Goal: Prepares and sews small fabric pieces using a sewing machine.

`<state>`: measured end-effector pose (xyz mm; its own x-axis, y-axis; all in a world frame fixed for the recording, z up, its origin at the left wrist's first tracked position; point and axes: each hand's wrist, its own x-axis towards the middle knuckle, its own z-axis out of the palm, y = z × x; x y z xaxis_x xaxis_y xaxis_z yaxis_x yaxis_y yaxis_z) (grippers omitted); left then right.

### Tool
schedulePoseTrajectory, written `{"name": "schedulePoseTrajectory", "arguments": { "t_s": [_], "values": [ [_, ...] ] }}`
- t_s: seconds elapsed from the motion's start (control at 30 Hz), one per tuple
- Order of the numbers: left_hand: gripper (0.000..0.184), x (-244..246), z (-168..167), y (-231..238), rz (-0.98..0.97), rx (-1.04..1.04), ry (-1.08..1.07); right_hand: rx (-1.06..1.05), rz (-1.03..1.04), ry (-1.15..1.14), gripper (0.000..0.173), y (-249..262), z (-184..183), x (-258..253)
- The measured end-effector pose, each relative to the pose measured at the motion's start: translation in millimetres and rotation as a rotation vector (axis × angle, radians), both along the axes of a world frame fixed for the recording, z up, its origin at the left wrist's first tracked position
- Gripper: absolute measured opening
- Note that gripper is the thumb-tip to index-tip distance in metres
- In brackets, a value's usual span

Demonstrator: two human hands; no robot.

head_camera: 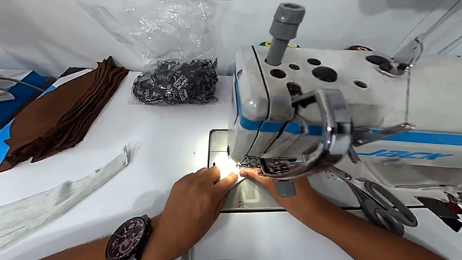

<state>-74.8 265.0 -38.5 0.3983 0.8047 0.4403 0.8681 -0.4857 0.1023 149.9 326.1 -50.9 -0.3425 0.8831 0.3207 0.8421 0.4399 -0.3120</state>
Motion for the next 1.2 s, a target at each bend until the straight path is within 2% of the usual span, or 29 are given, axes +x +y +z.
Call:
{"name": "schedulePoseTrajectory", "arguments": {
  "t_s": [0.13,0.33,0.43,0.6,1.0,1.2],
  "values": [
    [0.036,2.1,-0.6,0.1,0.018,0.011,-0.005,-0.143,-0.039,0.105,0.021,3.4,5.0,-2.7],
    [0.036,0.4,-1.2,-0.4,0.003,0.000,-0.013,-0.114,-0.021,0.096,0.024,0.8,3.2,-1.9],
    [0.035,1.1,-1.5,-0.7,0.011,-0.002,-0.017,-0.063,-0.022,0.006,0.030,0.9,1.0,-1.4],
    [0.035,1.6,-1.4,0.1,0.016,-0.002,-0.025,-0.030,0.015,0.049,0.023,0.8,5.3,1.0],
    [0.034,2.8,-0.4,5.6,0.052,0.000,-0.026,-0.051,-0.019,0.015,0.020,1.8,21.7,-2.6],
    [0.031,3.0,0.7,12.6,0.081,0.010,-0.017,0.146,-0.013,0.000,0.010,4.1,11.0,-4.7]
  ]
}}
